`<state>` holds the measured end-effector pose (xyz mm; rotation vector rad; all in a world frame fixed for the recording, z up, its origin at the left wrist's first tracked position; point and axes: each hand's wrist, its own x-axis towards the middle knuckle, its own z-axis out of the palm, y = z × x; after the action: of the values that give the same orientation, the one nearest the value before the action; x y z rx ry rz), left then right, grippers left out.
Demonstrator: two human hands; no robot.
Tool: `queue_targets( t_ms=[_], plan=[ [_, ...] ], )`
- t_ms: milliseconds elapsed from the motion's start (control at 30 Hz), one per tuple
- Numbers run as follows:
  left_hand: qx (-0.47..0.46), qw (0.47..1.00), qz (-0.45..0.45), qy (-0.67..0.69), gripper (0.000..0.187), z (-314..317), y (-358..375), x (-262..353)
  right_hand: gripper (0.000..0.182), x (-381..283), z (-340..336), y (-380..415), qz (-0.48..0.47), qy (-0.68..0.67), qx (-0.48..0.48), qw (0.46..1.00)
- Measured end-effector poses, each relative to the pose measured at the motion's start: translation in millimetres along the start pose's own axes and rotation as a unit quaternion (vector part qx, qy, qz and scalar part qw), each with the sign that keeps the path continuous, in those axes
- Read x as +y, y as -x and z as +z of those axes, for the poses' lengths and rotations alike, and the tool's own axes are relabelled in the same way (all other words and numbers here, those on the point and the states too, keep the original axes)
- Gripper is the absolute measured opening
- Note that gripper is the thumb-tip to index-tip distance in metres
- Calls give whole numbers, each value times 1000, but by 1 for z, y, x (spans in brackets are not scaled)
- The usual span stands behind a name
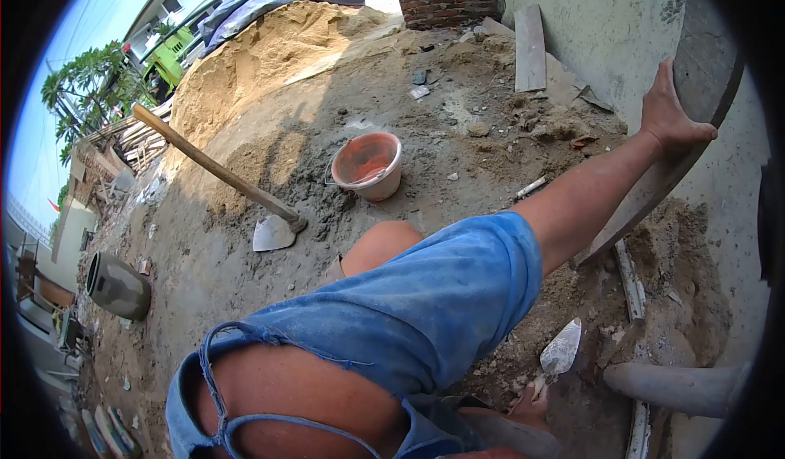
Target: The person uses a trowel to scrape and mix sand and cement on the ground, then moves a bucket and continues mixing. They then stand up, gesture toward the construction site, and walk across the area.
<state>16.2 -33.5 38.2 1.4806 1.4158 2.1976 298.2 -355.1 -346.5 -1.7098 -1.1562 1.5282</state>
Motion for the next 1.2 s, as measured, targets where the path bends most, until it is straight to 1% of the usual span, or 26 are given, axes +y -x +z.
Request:
queue_targets(
  t_ms=[133, 400, 533, 733, 800, 967, 1200],
  plan=[
    [3, 1000, 7, -14, 111, 2, -1, -4, 41, -2, -2, 0, 10, -10, -10, 1000],
    [22, 999, 13, -22, 108, 5, -1, -5, 41, 6, -5, -5, -21, -13, -27, 999],
    [11, 1000, 4, -15, 107, 4, -1, -5, 42, 4, -3, -4, -24, -12, -24, 999],
    [23, 999, 17, -21, 106, 3, -1, -4, 46, 7, -3, -4, -18, -7, -22, 1000],
    [-14, 1000, -13, 9, 109, -2, 0, 2, 48, 13, -4, -8, -10, 13, -18, 1000],
    [-8, 1000, -12, 8, 106, -1, 1, 2, 48, -9, 1, 4, 13, 3, -15, 1000],
    [2, 1000, -5, 11, 103, 1, 1, 0, 49, -10, 0, 3, 38, 19, -16, 999]
  ],
)
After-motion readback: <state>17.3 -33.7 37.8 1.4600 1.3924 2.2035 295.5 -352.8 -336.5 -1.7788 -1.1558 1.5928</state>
